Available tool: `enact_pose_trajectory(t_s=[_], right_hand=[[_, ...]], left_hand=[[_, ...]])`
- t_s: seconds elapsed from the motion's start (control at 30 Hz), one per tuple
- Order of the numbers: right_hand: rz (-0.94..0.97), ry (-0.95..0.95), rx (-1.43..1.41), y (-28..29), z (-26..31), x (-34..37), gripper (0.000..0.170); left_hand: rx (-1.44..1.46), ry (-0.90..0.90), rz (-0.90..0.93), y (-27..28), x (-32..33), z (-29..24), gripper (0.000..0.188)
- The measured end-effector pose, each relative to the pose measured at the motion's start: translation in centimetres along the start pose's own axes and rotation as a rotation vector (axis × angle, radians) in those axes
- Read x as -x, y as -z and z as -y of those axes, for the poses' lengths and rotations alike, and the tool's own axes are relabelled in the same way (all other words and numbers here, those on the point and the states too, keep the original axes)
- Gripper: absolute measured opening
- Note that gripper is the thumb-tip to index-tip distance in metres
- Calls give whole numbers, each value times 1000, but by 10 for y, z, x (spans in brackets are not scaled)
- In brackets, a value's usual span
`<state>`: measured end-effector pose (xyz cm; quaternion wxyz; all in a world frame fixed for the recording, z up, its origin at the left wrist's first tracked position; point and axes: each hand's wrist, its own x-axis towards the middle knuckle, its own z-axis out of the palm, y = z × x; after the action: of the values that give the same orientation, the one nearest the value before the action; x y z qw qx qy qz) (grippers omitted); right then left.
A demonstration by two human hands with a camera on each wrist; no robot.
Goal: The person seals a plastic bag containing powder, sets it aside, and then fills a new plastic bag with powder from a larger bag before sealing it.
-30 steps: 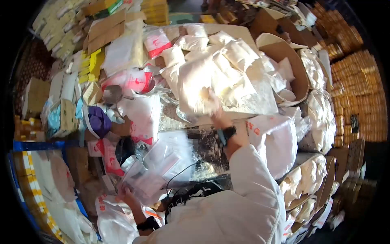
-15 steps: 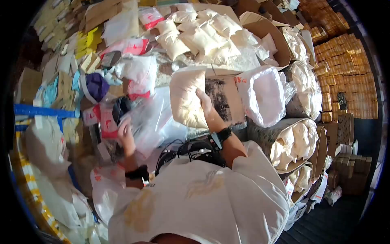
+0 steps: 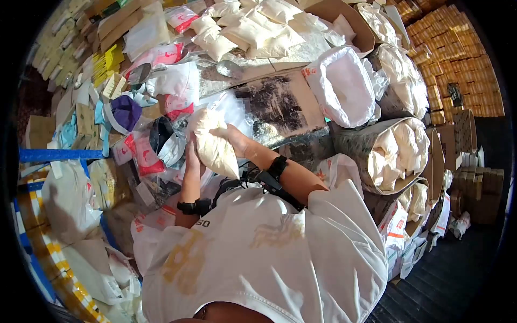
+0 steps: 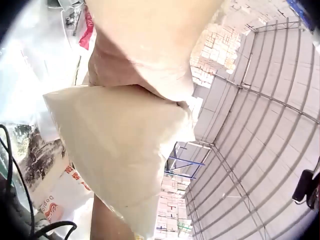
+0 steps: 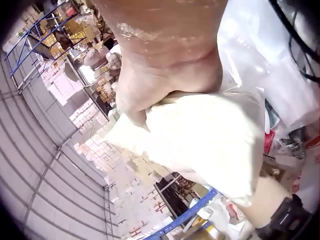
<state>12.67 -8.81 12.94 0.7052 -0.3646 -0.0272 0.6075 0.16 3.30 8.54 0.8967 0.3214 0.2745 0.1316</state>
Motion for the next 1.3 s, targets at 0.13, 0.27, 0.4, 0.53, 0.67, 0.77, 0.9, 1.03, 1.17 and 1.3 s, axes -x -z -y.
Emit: enact_pose_trajectory(t_s=[0.13, 0.27, 0.4, 0.53, 0.67, 0.77, 0.9, 1.03, 1.17, 1.3], right_hand=[[8, -3, 193, 9, -6, -9, 53], [46, -89, 197, 43, -15, -31, 55], [-3, -86, 145, 73, -16, -50, 51], [97, 189, 407, 129, -17, -103, 49], [-495, 61, 1504, 126, -28, -149, 69], [-655, -98, 1691, 114, -53, -171, 68], [-645, 25, 1810, 121, -87, -191, 70], [-512, 448, 1854, 87, -82, -172, 64], [8, -51, 620, -5, -27, -100, 39], [-102, 88, 677, 16, -39, -92, 33]], left_hand=[[-156, -60, -54, 20, -10, 25, 50], [-539, -278, -96, 22, -9, 36, 46], [-515, -438, -199, 57, -6, 45, 50], [-711, -698, -279, 68, 28, 3, 45], [-1115, -551, -539, 48, 65, -30, 43], [-1334, -740, -532, 52, 73, -25, 51], [-1529, -697, -538, 39, 74, -28, 59], [-1658, -739, -444, 44, 67, -23, 61], [-1804, -814, -231, 40, 50, -15, 61], [-1760, -798, -116, 18, 44, -20, 54]])
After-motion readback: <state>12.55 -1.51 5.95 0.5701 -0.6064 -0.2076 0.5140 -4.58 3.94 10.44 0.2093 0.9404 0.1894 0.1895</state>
